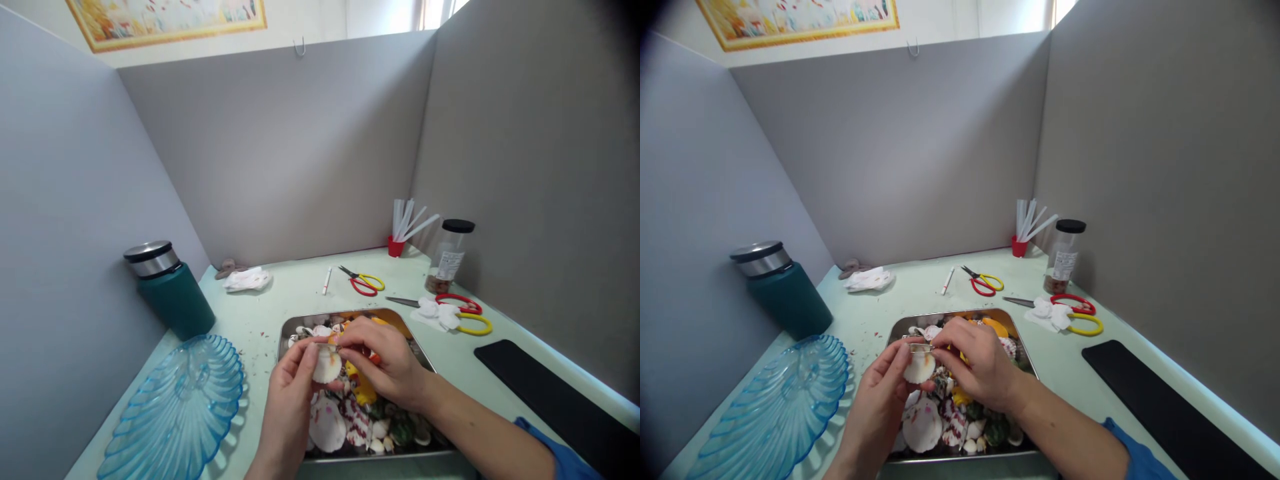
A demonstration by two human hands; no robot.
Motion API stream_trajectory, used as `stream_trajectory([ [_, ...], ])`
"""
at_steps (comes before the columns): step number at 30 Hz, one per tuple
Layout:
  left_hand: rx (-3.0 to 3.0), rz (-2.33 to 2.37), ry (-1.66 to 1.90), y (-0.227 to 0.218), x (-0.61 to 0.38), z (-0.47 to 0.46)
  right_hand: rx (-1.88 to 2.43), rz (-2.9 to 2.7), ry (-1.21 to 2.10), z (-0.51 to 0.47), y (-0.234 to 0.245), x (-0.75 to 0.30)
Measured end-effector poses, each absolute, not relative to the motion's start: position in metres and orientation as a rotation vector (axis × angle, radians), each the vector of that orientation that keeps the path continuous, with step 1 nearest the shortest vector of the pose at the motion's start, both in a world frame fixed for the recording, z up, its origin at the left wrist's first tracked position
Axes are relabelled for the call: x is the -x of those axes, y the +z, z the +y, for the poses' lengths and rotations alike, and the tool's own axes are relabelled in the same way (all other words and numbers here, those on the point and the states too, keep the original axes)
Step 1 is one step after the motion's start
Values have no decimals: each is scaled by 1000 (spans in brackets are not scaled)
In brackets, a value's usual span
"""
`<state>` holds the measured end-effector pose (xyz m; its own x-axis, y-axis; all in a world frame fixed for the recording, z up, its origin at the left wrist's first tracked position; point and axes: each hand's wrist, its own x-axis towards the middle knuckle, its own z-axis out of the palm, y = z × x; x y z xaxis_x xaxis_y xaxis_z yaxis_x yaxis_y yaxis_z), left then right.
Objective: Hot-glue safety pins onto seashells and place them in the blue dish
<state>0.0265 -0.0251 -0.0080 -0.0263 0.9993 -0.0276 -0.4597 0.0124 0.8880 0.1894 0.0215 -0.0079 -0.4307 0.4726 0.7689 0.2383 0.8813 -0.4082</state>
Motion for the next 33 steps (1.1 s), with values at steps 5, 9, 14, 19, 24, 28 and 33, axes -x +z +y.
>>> stream_trajectory([
  [5, -830, 870, 1390, -10, -26, -23, 524, -2037, 278, 21, -7, -189],
  [9, -834, 883, 1402, -10, -26, -22, 521, -2042, 270, 20, -7, -189],
  [14, -822, 879, 1396, -10, -25, -22, 519, -2049, 282, 22, -8, -190],
  [19, -824, 881, 1389, -10, -25, -22, 517, -2049, 281, 22, -7, -189],
  [24, -860, 881, 1399, -12, -23, -23, 507, -2044, 289, 22, -7, -189],
  [28, -889, 873, 1404, -14, -22, -22, 511, -2043, 288, 22, -8, -190],
  [33, -902, 872, 1397, -15, -21, -20, 527, -2048, 283, 22, -8, -189],
])
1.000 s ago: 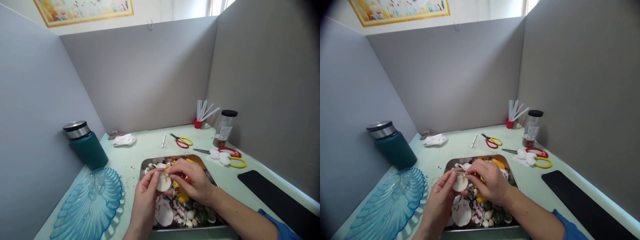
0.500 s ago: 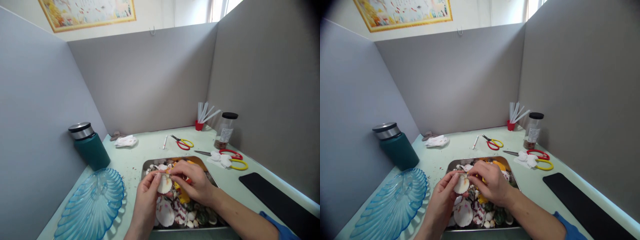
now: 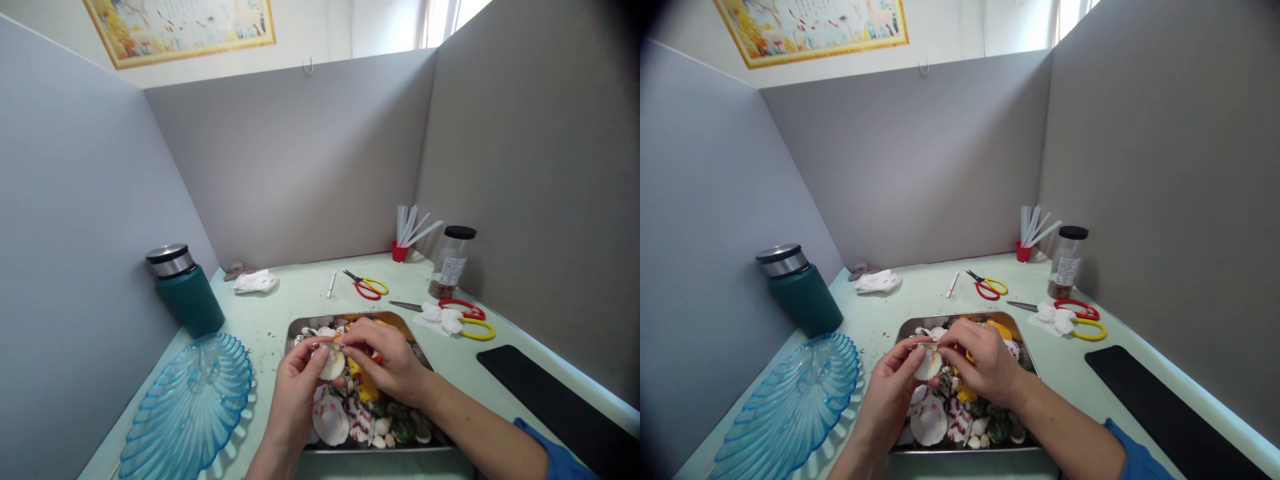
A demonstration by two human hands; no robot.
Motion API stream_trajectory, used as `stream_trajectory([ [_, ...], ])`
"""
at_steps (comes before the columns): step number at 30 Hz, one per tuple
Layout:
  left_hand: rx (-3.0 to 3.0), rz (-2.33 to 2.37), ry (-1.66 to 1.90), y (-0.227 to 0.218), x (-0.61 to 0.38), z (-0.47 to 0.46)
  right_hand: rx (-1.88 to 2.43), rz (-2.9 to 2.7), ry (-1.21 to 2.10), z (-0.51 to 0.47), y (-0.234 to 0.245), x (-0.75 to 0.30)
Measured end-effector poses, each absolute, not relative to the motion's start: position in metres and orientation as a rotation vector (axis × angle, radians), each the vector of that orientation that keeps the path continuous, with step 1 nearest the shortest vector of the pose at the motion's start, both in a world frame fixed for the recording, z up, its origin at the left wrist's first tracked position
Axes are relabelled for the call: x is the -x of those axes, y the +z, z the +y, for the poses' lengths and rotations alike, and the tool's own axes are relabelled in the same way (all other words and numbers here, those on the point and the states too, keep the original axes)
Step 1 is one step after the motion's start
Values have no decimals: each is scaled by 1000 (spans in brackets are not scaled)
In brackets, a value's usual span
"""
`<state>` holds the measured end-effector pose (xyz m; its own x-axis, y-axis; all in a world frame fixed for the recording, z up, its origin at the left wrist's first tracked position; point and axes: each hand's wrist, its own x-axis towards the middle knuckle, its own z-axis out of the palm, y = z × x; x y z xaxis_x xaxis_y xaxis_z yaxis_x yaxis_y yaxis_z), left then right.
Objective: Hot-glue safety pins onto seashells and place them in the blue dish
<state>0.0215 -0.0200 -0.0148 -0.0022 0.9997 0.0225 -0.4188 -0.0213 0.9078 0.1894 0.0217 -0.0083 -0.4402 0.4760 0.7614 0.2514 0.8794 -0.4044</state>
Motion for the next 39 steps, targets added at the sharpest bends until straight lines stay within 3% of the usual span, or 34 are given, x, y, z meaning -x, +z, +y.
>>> stream_trajectory([
  [39, -866, 868, 1376, -11, -22, -20, 525, -2054, 284, 22, -9, -189],
])
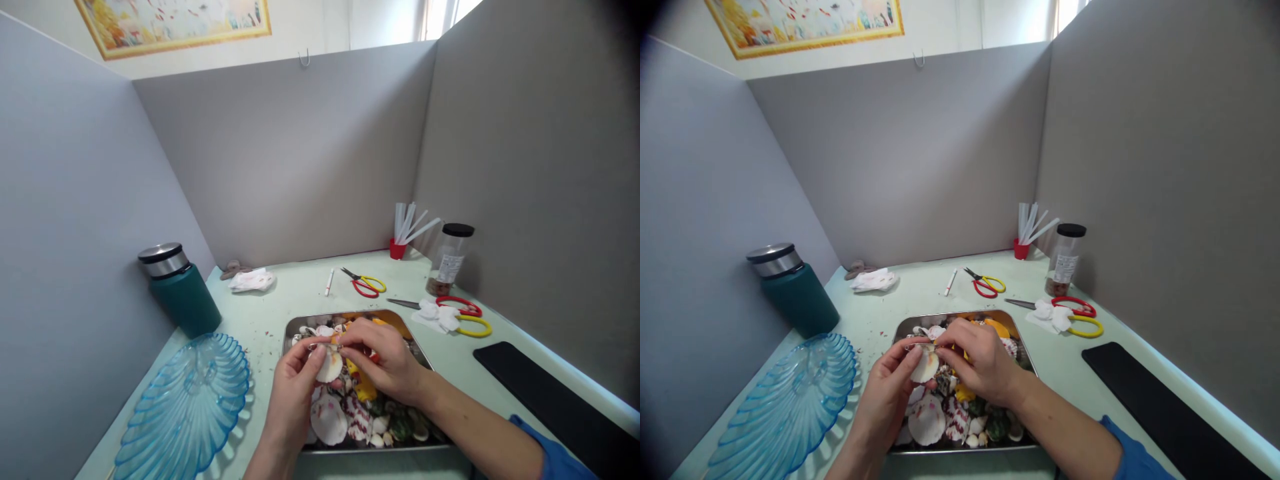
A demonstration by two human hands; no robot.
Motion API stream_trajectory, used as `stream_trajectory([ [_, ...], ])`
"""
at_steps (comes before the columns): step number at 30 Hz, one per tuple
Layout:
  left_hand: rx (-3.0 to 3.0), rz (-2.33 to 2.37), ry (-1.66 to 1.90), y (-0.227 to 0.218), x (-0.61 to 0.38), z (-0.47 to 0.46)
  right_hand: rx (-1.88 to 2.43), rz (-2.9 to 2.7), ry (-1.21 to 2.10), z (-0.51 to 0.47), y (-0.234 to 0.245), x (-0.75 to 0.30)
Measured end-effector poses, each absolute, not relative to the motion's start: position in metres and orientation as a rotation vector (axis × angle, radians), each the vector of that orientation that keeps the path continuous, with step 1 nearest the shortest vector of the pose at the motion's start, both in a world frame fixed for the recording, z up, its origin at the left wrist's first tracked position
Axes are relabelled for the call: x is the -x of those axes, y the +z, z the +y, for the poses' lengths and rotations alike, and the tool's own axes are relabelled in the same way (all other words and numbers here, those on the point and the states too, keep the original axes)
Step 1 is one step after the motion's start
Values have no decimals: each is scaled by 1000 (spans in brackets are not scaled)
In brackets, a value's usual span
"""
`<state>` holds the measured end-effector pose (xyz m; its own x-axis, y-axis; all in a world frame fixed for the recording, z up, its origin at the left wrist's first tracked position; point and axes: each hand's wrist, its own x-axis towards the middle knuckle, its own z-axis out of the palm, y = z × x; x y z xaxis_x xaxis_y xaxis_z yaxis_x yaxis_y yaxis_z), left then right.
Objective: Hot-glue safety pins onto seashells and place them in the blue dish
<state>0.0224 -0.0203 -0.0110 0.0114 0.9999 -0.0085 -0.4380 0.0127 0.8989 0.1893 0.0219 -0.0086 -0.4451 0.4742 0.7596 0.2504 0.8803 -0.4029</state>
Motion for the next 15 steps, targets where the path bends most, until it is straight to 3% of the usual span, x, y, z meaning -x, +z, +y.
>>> stream_trajectory([
  [15, -863, 899, 1390, -8, -24, -22, 537, -2072, 278, 22, -8, -189],
])
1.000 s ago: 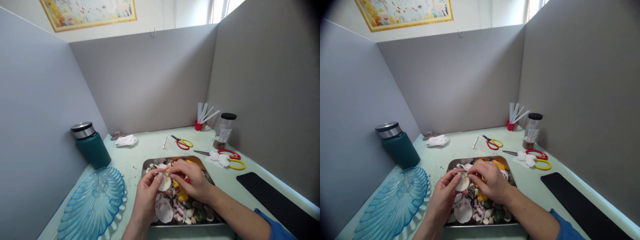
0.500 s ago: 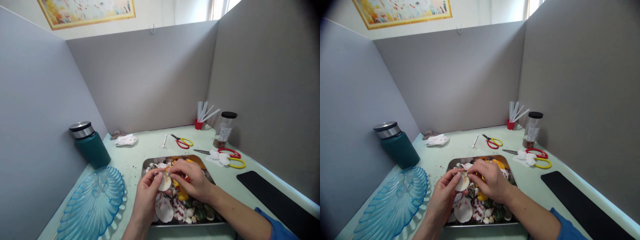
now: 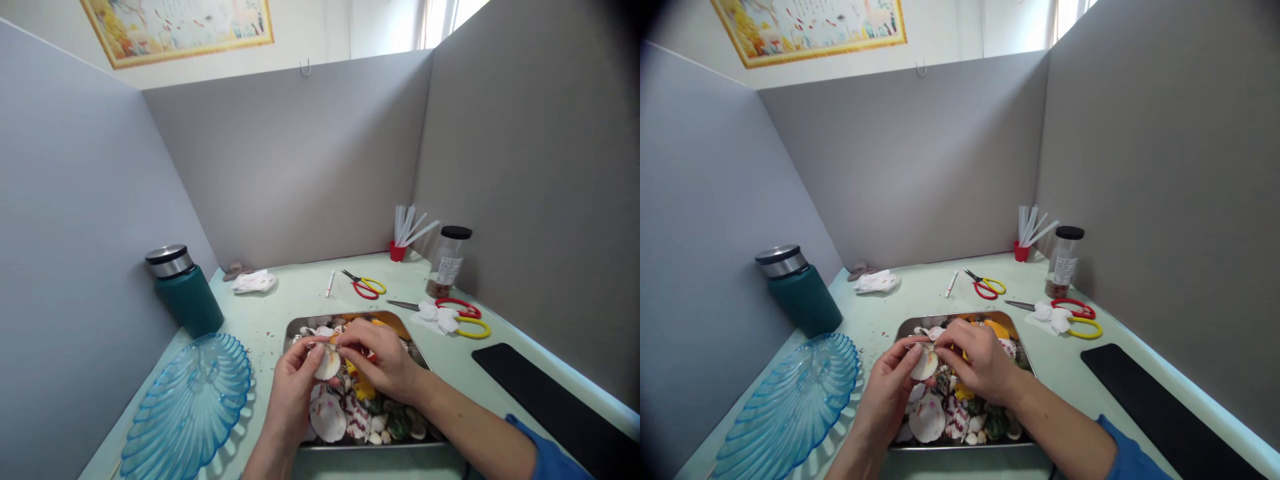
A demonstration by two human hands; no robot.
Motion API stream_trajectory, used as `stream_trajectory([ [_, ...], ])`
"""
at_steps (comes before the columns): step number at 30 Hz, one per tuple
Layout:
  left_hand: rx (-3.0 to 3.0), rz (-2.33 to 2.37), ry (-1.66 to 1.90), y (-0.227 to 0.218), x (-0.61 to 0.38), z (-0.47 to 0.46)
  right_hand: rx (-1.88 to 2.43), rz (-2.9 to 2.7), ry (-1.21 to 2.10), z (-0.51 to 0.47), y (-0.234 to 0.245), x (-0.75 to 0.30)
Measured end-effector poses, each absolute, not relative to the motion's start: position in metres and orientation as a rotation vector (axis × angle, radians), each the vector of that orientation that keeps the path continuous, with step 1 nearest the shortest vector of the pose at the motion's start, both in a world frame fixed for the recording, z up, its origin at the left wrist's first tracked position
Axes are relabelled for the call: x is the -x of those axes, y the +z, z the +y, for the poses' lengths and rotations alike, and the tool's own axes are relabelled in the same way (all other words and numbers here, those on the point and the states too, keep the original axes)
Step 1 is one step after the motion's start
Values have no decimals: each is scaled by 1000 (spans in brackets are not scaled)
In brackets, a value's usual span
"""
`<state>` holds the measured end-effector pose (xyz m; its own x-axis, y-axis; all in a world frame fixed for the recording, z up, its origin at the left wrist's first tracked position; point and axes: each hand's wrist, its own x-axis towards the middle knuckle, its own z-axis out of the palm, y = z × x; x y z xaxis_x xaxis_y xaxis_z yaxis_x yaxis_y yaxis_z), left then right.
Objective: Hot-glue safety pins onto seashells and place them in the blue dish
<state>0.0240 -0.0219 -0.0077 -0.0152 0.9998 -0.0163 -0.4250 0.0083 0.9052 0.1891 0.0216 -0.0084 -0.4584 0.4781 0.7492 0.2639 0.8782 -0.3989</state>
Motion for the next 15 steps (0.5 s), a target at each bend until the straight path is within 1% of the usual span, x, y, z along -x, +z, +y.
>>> stream_trajectory([
  [15, -868, 875, 1402, -9, -24, -22, 556, -2089, 272, 22, -9, -190],
])
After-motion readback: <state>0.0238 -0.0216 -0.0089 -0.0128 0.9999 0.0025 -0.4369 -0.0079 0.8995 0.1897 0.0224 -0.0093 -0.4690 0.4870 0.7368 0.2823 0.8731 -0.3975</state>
